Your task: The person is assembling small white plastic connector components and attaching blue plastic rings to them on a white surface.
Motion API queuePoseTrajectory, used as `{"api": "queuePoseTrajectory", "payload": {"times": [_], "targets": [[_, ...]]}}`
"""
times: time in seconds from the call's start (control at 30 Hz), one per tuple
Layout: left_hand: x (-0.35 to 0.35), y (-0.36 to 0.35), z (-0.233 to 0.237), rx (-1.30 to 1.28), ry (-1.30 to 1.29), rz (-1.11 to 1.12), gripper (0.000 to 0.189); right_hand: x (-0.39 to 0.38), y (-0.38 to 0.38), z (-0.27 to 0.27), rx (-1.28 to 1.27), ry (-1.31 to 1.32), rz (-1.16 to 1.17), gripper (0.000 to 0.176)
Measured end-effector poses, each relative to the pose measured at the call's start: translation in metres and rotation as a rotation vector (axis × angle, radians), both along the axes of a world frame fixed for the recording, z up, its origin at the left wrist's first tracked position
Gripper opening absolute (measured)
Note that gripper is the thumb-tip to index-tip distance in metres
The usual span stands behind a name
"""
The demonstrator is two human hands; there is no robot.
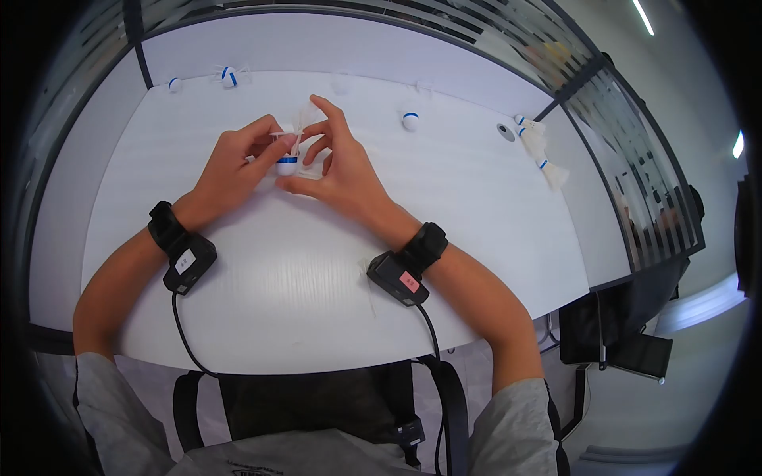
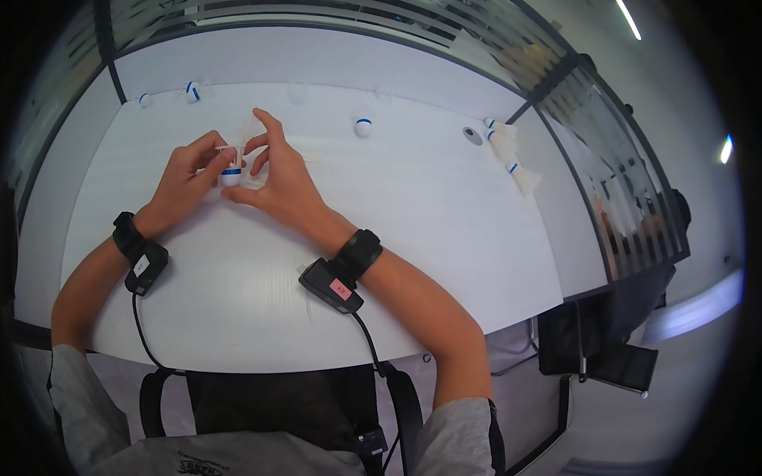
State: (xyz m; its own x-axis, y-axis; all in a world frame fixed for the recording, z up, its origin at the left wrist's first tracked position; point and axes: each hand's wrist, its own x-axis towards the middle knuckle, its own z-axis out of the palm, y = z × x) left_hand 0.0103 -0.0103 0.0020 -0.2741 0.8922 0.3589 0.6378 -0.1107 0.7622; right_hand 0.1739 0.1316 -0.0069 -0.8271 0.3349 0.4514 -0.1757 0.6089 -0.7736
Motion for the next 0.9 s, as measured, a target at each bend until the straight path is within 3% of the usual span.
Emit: {"api": "queuePoseTrajectory", "payload": {"times": [0.4, 0.5, 0.73, 0.9], "targets": [[0.002, 0.0, 0.001, 0.018, -0.174, -0.033, 0.025, -0.001, 0.001, -0.003, -0.005, 0.057, -0.078, 0.113], [0.004, 0.002, -0.005, 0.229, -0.077, -0.071, 0.032, -0.001, -0.002, -0.004, -0.025, 0.071, -0.119, 0.11], [0.004, -0.004, 0.006, 0.06, -0.018, -0.081, 0.052, -0.001, 0.001, -0.002, -0.017, 0.069, -0.177, 0.103], [0.002, -0.001, 0.005, 0.102, -0.009, -0.097, 0.05, -0.002, 0.0, -0.001, 0.031, 0.094, -0.224, 0.104]]}}
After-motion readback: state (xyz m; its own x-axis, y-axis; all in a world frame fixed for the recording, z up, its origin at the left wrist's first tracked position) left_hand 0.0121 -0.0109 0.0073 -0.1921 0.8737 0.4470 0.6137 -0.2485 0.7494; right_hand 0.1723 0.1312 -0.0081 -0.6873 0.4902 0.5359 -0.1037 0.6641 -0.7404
